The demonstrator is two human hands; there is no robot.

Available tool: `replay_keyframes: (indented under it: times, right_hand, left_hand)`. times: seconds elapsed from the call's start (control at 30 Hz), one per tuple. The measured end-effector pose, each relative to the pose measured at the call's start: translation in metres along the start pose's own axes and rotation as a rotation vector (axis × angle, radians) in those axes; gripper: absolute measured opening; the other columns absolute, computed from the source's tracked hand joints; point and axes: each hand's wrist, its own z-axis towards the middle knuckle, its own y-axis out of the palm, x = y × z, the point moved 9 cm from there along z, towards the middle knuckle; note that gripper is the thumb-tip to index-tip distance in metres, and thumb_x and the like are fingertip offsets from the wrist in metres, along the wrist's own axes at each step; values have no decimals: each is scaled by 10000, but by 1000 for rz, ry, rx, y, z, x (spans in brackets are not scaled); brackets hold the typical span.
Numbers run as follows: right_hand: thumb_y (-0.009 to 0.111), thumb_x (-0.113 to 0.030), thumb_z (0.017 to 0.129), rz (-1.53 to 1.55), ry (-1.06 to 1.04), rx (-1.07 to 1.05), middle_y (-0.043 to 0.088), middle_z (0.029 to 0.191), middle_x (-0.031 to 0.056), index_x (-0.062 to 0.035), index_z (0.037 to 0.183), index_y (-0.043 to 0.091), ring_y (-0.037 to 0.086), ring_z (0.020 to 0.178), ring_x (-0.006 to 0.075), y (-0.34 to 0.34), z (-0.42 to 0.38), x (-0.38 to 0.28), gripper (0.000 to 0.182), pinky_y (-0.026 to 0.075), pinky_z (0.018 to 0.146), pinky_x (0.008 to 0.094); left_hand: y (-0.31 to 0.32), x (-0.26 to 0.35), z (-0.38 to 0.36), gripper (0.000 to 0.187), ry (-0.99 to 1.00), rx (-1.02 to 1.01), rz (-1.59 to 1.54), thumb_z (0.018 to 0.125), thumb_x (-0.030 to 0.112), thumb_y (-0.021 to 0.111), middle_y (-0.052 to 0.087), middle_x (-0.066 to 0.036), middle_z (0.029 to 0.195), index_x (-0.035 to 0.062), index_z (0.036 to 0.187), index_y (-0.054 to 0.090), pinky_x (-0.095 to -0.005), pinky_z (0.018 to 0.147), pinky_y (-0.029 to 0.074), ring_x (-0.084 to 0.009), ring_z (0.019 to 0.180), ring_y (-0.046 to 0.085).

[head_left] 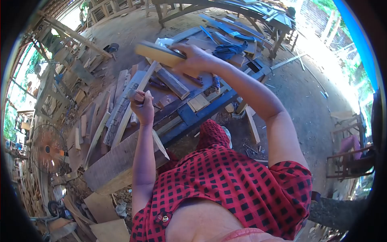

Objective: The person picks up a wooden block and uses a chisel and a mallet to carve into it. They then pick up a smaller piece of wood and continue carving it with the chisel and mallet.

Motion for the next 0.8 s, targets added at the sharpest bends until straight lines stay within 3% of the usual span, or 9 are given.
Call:
replay_keyframes:
  times: [0.13,0.2,0.23,0.3,0.33,0.47,0.53,0.63,0.8]
  right_hand:
    - [774,-296,655,57,-256,1,609,1114,201,-123,1319,461,619,978,348,-16,2,-121,754,476,862,409]
    - [747,-221,664,-56,-645,89,652,982,174,-154,1363,433,642,908,325,-11,-8,-170,770,495,793,418]
    - [747,-221,664,-58,-650,89,652,982,174,-154,1363,433,642,908,325,-9,-8,-179,770,495,793,418]
    - [690,-168,660,-452,-361,-472,644,912,154,-209,1357,443,641,859,345,46,-5,-159,741,497,731,441]
    - [654,-137,664,-572,-361,-573,643,886,138,-245,1340,456,647,829,326,59,-6,-153,713,491,700,453]
    - [647,-153,674,-630,-485,-468,645,899,136,-229,1310,480,646,858,323,57,5,-177,662,491,712,459]
    - [643,-172,689,-293,-460,-189,643,939,137,-214,1265,515,643,875,321,37,7,-189,592,490,721,459]
    - [658,-201,701,-521,-433,-489,629,967,147,-213,1283,517,635,876,334,70,-7,-165,599,493,737,449]
    - [681,-228,703,-420,-490,-312,620,973,134,-252,1331,491,638,853,325,50,-3,-174,656,498,738,443]
  left_hand:
    - [-1,-2,1,122,7,3,23,858,28,633,591,-12,685,43,795,529,-228,574,493,-87,602,607]
    - [-2,-3,0,120,27,9,41,857,26,632,591,-12,690,42,799,528,-230,574,497,-89,603,610]
    - [-4,-6,-1,121,7,37,-25,856,27,633,591,-10,691,39,799,527,-231,577,500,-88,602,610]
    - [-8,-8,-1,121,-9,68,-91,854,28,633,592,-8,691,37,799,526,-232,579,503,-88,602,610]
    - [-6,-10,-1,100,-36,44,-59,851,30,619,600,-17,677,40,822,524,-237,596,495,-88,612,605]
    - [-8,-10,-2,55,-44,34,-27,839,12,586,619,-35,676,28,859,537,-250,613,491,-92,624,602]
    - [-7,-10,-4,50,-56,49,-45,838,9,582,623,-38,681,27,859,541,-250,609,493,-92,625,602]
    - [-10,-20,-4,63,-59,54,-67,829,-5,587,640,-43,712,21,876,553,-239,601,503,-97,629,616]
    - [-12,-27,-5,108,-60,45,-94,819,-19,592,656,-46,745,10,921,573,-232,617,510,-102,654,635]
